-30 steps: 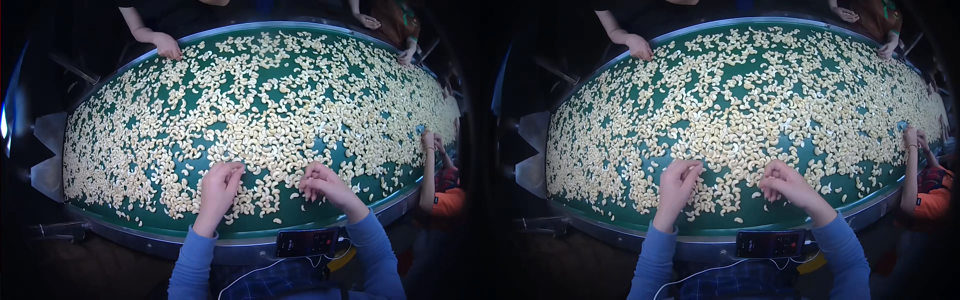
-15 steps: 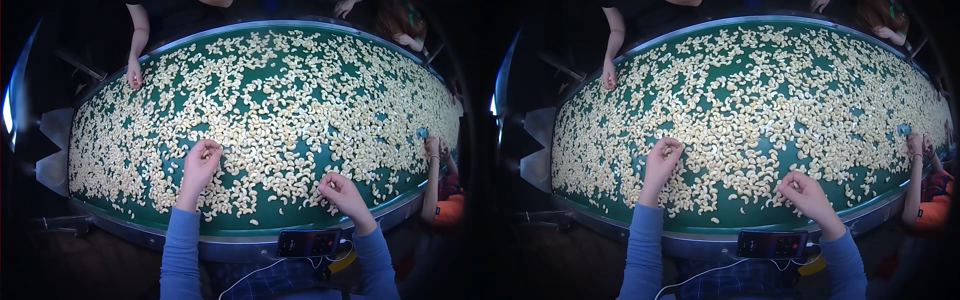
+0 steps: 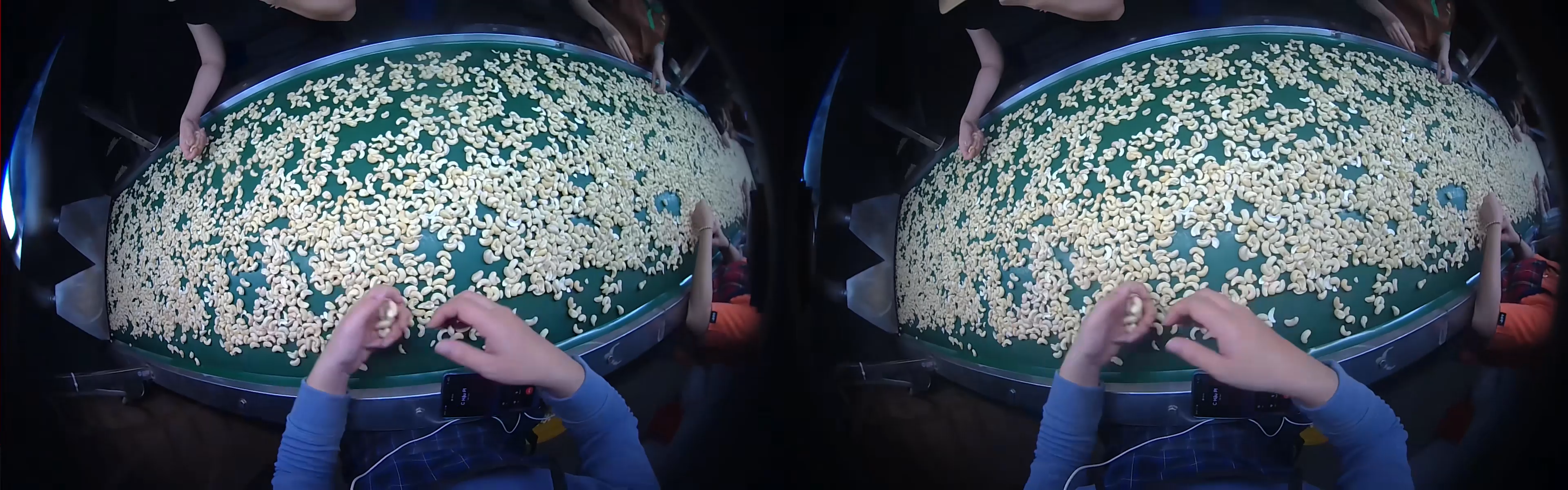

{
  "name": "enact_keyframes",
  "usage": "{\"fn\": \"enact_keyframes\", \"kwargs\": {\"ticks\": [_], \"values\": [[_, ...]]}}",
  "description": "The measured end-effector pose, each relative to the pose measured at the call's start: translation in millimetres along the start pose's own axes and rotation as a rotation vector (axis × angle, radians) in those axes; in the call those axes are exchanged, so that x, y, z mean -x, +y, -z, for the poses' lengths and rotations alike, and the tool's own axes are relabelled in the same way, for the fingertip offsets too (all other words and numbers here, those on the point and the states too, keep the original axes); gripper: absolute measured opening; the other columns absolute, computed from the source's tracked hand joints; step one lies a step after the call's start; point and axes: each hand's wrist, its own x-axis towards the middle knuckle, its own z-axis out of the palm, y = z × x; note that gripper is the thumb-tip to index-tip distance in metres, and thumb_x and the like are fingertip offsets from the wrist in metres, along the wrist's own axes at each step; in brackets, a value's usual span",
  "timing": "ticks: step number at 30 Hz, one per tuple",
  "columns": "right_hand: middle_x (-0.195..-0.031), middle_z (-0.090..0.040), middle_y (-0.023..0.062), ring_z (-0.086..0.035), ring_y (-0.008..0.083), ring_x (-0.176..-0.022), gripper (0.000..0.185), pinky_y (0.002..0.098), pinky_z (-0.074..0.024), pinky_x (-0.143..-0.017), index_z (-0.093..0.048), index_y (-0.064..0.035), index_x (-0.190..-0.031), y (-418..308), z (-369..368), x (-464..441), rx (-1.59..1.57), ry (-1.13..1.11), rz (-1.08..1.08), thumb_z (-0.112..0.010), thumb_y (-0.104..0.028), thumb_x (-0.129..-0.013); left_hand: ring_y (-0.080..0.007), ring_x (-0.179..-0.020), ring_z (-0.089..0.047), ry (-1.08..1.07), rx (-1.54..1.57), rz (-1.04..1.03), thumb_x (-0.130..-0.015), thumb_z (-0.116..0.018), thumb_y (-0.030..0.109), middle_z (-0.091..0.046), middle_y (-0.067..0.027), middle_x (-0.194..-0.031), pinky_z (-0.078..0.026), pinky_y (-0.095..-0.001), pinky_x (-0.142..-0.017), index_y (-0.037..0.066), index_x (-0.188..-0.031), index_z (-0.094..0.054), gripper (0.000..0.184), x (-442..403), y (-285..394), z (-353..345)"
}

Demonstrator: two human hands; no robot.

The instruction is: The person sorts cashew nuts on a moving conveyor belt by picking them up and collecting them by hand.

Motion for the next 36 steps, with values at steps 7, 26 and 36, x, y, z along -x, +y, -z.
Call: {"fn": "enact_keyframes", "kwargs": {"ticks": [7, 26, 36], "values": [[-0.138, -0.044, 0.0247, -0.044, 0.0361, -0.127, 0.054, 0.0496, -0.0278, -0.109, -0.058, 0.0017, -0.117, -49, 36, 25, -1.007, -0.417, 0.549, -0.059, -0.046, -0.093, -0.0031, -0.051, -0.033, -0.261, 0.367, 0.278, -0.104, -0.044, 0.028, -0.038, 0.0042, -0.063, -0.023, -0.0177, -0.044, 0.009, -0.082, -0.049, 0.030, -21, -53, -72], [-0.141, -0.037, 0.0342, -0.040, 0.0434, -0.129, 0.079, 0.0543, -0.0252, -0.109, -0.059, 0.0063, -0.119, -15, 52, 58, -1.358, -0.498, 0.957, -0.057, -0.065, -0.087, -0.0162, -0.053, -0.054, 0.626, -1.317, -0.491, -0.095, -0.060, 0.025, -0.059, -0.0065, -0.062, -0.039, -0.0310, -0.050, 0.002, -0.092, -0.066, 0.024, -129, 17, -82], [-0.113, -0.061, 0.0096, -0.058, 0.0201, -0.105, 0.020, 0.0343, -0.0458, -0.089, -0.060, -0.0033, -0.104, 81, 164, 129, 0.034, 0.401, -0.121, -0.066, -0.004, -0.085, -0.0126, -0.049, -0.054, 0.480, -1.155, -0.157, -0.094, -0.062, 0.025, -0.062, -0.0039, -0.067, -0.042, -0.0263, -0.049, 0.002, -0.098, -0.063, 0.023, -129, 14, -87]]}}
